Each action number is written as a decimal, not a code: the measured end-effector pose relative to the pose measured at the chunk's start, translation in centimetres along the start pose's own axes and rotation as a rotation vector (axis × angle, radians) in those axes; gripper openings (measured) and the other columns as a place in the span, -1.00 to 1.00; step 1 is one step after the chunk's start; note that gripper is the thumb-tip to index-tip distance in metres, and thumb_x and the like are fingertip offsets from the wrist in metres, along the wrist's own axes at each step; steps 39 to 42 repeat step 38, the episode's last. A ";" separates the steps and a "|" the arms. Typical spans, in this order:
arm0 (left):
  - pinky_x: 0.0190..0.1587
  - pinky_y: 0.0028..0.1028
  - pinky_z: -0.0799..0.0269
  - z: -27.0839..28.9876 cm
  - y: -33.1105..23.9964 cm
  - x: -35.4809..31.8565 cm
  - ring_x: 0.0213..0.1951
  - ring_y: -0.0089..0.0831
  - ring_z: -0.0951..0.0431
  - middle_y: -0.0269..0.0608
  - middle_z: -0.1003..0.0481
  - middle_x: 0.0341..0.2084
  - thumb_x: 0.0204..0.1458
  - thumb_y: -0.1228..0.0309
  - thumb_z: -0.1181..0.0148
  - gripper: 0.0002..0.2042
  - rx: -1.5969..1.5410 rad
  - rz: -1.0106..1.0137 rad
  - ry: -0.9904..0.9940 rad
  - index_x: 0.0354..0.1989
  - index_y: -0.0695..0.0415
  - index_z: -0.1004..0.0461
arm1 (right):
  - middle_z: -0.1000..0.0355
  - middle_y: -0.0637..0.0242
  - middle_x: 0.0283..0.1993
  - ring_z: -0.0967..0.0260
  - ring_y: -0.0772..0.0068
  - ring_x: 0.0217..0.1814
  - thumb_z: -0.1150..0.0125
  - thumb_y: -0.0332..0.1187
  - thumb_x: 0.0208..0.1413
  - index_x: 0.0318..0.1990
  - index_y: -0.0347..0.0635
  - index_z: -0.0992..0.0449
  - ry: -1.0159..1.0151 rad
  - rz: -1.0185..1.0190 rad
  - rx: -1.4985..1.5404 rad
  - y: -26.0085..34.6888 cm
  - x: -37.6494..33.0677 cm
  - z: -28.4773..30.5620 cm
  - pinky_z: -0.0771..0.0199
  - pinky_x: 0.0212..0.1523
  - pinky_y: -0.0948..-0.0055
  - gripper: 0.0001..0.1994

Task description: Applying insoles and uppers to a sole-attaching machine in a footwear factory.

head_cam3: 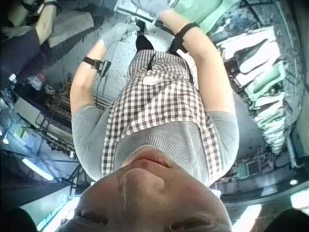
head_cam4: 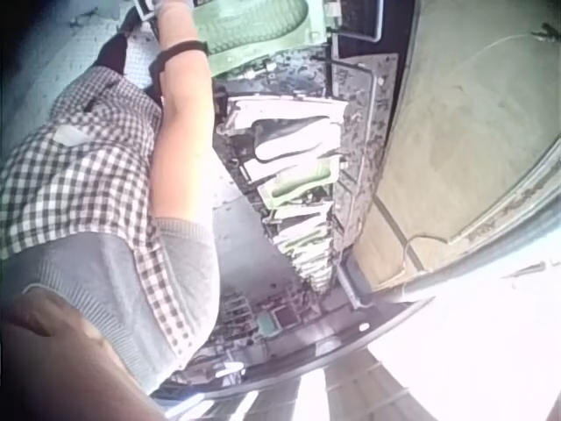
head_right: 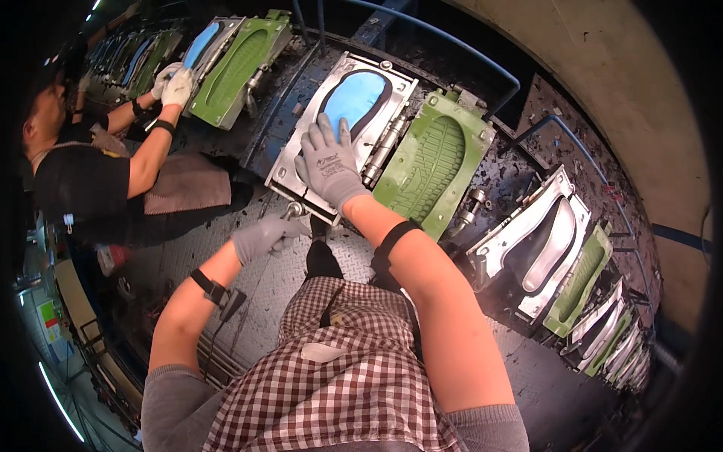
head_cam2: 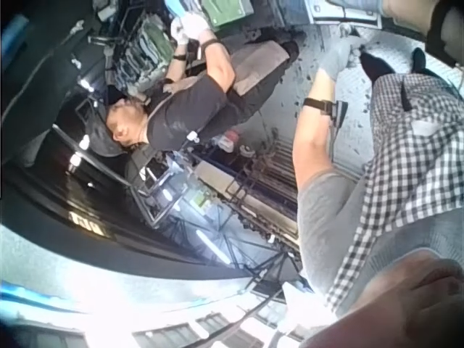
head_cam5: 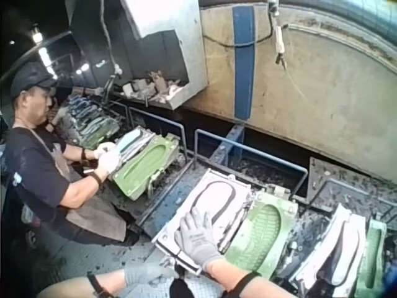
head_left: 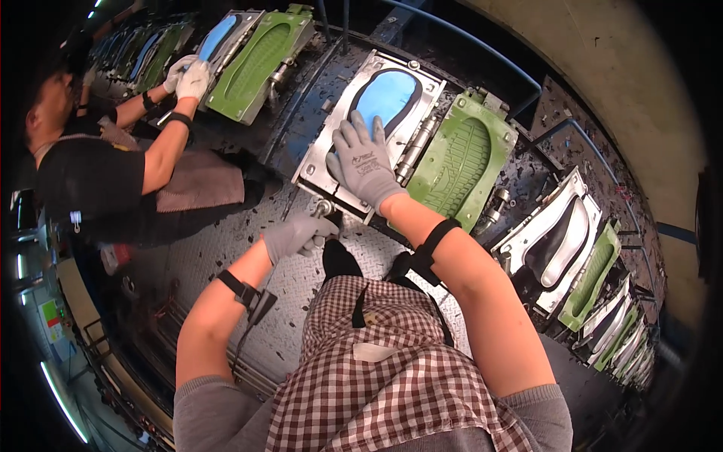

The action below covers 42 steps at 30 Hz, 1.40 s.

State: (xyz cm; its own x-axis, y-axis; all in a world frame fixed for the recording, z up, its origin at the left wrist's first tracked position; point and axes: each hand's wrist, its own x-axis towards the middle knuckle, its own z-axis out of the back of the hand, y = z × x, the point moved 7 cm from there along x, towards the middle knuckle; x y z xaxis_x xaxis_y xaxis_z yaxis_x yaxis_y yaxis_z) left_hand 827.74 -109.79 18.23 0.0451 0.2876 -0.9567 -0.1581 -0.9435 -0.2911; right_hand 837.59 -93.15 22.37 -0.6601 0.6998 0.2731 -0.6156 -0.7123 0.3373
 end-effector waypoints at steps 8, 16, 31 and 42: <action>-0.42 -0.53 -0.40 -7.6 1.5 5.2 -0.58 -0.54 -0.36 -0.39 -0.39 -0.59 0.18 0.29 -0.15 -0.86 -1.359 -0.093 -0.189 -0.32 0.06 -0.43 | -0.37 0.13 0.20 -0.10 -0.08 0.51 -0.14 -0.14 0.23 0.17 -0.08 -0.45 -0.028 -0.001 -0.032 1.3 1.3 0.0 0.04 0.45 -0.40 -0.59; -0.04 -0.41 -0.43 10.2 -2.8 1.4 -0.09 -0.43 -0.57 -0.20 -0.54 -0.01 0.27 0.11 -0.20 -0.44 -0.481 -0.334 -0.021 0.36 0.10 -0.29 | -0.41 0.15 0.27 -0.17 -0.14 0.46 -0.23 -0.17 0.22 0.20 -0.03 -0.48 -0.518 -0.305 -0.004 -5.2 9.6 9.0 -0.01 0.44 -0.24 -0.58; 0.31 -0.36 -0.33 16.1 -17.9 21.4 0.24 -0.32 -0.44 -0.08 -0.42 0.24 0.45 0.14 0.14 -0.52 -0.450 -0.342 0.443 0.37 0.20 -0.30 | -0.49 0.23 0.03 -0.33 0.09 0.24 -0.14 -0.11 0.16 -0.13 -0.03 -0.60 -0.238 -0.518 0.005 -9.4 10.8 1.9 -0.13 0.29 -0.15 -0.72; -0.30 -0.19 -0.54 14.5 0.1 10.7 -0.28 -0.16 -0.66 -0.04 -0.63 -0.27 0.16 0.41 -0.05 -0.79 1.620 -1.151 -0.155 -0.22 0.24 -0.60 | -0.43 0.18 0.13 -0.25 0.03 0.35 -0.16 -0.11 0.17 0.02 -0.05 -0.52 -0.426 -0.347 0.085 -10.2 4.8 5.3 -0.06 0.36 -0.21 -0.66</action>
